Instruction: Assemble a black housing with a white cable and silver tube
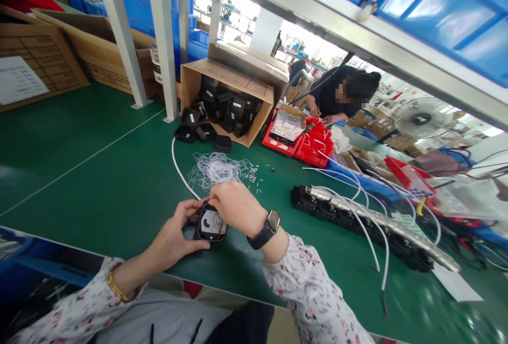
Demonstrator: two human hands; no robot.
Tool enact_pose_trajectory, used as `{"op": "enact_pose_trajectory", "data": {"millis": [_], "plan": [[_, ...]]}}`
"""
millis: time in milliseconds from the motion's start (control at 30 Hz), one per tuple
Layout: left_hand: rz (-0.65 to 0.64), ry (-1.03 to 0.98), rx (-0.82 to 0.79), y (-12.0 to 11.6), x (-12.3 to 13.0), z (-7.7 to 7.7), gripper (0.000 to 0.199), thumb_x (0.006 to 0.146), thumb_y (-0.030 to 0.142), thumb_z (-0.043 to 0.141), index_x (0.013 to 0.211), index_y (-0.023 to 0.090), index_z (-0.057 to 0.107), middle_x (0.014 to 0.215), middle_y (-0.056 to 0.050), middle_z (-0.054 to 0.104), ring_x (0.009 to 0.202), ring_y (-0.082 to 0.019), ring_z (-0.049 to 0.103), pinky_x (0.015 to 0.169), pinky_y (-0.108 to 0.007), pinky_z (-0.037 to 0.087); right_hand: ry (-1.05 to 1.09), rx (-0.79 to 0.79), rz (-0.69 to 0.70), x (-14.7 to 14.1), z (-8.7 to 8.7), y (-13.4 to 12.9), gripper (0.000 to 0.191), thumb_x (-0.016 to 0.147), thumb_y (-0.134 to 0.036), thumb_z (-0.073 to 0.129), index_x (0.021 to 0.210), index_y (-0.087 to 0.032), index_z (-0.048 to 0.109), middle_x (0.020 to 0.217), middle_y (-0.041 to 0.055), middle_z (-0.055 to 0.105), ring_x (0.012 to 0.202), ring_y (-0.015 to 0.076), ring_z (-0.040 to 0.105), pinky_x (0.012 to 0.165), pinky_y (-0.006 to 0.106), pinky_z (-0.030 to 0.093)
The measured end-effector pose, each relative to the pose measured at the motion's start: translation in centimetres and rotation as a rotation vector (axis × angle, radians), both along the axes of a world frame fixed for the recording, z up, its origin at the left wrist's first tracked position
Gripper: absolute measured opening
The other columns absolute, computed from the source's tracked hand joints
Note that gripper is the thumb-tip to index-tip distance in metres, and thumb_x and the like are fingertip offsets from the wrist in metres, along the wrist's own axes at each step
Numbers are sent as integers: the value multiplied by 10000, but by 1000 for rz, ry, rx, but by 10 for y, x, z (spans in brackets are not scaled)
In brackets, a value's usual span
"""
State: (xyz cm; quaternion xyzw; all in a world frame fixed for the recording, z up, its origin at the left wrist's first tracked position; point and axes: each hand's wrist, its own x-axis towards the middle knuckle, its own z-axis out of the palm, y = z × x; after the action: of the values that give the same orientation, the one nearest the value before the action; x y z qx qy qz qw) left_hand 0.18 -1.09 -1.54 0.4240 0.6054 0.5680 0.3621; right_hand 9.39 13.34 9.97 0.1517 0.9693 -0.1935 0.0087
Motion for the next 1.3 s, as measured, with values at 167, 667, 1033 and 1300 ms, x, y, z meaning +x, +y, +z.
{"op": "enact_pose_trajectory", "data": {"millis": [167,667,1033,1300], "plan": [[-5,43,10,0,0,1,738,600,155,840,1145,232,350,1163,-61,581,1045,-226,570,905,-395,439,-30,48,-30,-3,0,-1,168,855,-194,571,701,-172,634,706,14,657,662,123,562,582,234,329],[-48,272,161,-1,-3,1,770,656,113,804,1292,311,416,1388,-49,441,1268,-226,429,1102,-407,337,-162,-175,-107,-12,-5,18,273,785,-297,695,590,-140,587,569,-22,528,525,81,431,488,233,275],[-39,135,87,-1,0,1,631,647,125,787,1158,247,436,1390,-88,436,1214,-230,488,1018,-411,422,35,-737,-277,42,-40,9,194,920,-291,431,1024,-167,537,817,21,596,672,122,612,518,211,543],[39,184,65,2,4,19,311,909,400,446,1158,219,400,1325,-94,511,1169,-217,527,969,-375,434,432,-1214,-627,48,-99,-38,568,817,-709,423,996,-171,455,692,39,626,478,182,634,390,254,509]]}}
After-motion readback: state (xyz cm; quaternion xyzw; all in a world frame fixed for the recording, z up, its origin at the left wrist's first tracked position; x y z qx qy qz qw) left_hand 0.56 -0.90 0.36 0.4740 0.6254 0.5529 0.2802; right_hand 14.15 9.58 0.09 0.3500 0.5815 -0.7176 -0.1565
